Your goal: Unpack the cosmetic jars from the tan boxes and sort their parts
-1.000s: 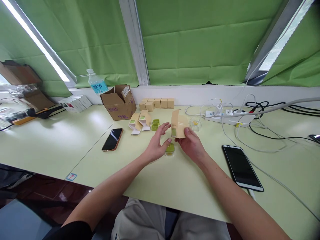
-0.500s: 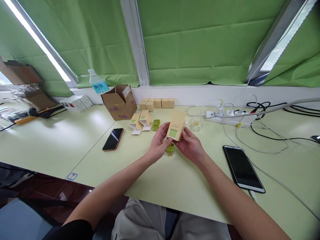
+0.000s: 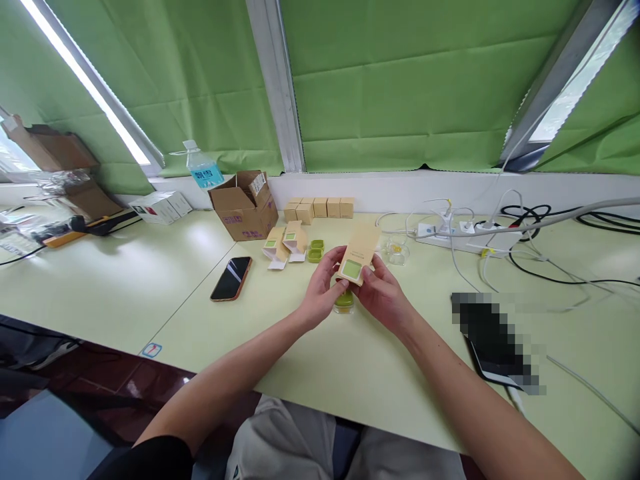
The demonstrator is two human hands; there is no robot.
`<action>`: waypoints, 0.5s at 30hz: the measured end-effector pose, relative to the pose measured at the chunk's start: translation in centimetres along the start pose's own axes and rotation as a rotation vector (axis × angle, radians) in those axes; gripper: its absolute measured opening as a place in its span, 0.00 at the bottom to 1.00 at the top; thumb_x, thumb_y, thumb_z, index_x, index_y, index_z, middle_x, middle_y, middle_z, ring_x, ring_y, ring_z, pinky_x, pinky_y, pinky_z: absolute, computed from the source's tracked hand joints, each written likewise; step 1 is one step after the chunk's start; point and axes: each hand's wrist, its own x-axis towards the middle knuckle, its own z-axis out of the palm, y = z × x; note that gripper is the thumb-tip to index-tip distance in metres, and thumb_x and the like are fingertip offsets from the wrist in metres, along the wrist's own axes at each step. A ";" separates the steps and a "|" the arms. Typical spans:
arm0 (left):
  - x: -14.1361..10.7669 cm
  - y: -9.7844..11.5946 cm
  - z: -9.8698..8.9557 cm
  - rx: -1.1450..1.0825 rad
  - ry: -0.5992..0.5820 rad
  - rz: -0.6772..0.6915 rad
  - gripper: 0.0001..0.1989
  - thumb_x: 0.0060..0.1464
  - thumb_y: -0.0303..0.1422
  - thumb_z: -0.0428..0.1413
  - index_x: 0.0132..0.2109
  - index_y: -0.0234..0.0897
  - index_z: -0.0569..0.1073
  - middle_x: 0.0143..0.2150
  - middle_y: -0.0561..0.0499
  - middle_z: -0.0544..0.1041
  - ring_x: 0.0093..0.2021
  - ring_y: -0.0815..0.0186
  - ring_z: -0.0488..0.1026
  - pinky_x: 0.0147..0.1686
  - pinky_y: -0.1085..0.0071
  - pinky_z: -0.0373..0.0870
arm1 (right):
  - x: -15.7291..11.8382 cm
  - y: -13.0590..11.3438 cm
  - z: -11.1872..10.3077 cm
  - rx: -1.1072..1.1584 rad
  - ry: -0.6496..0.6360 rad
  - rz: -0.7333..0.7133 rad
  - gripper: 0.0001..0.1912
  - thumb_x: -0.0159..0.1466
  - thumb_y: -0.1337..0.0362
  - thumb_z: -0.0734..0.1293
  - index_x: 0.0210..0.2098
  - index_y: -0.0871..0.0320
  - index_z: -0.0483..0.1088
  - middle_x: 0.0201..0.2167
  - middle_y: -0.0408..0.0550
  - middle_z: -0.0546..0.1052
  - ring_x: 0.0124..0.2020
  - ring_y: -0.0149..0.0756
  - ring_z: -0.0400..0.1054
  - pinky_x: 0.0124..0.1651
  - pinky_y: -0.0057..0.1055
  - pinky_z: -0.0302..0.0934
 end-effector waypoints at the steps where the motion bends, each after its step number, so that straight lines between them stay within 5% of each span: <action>1: 0.0 0.1 0.1 -0.013 -0.002 -0.010 0.31 0.65 0.40 0.64 0.71 0.47 0.65 0.72 0.41 0.69 0.71 0.49 0.67 0.65 0.55 0.69 | 0.0 0.0 0.0 -0.004 -0.005 -0.001 0.25 0.60 0.50 0.81 0.52 0.43 0.71 0.54 0.44 0.85 0.61 0.49 0.77 0.60 0.51 0.74; 15: 0.0 1.9 1.0 -0.343 0.127 -0.276 0.43 0.40 0.22 0.58 0.63 0.52 0.59 0.55 0.54 0.76 0.43 0.66 0.74 0.37 0.71 0.67 | -0.1 1.2 0.4 -0.181 -0.034 -0.110 0.34 0.62 0.49 0.82 0.60 0.41 0.63 0.60 0.45 0.81 0.61 0.44 0.77 0.68 0.46 0.71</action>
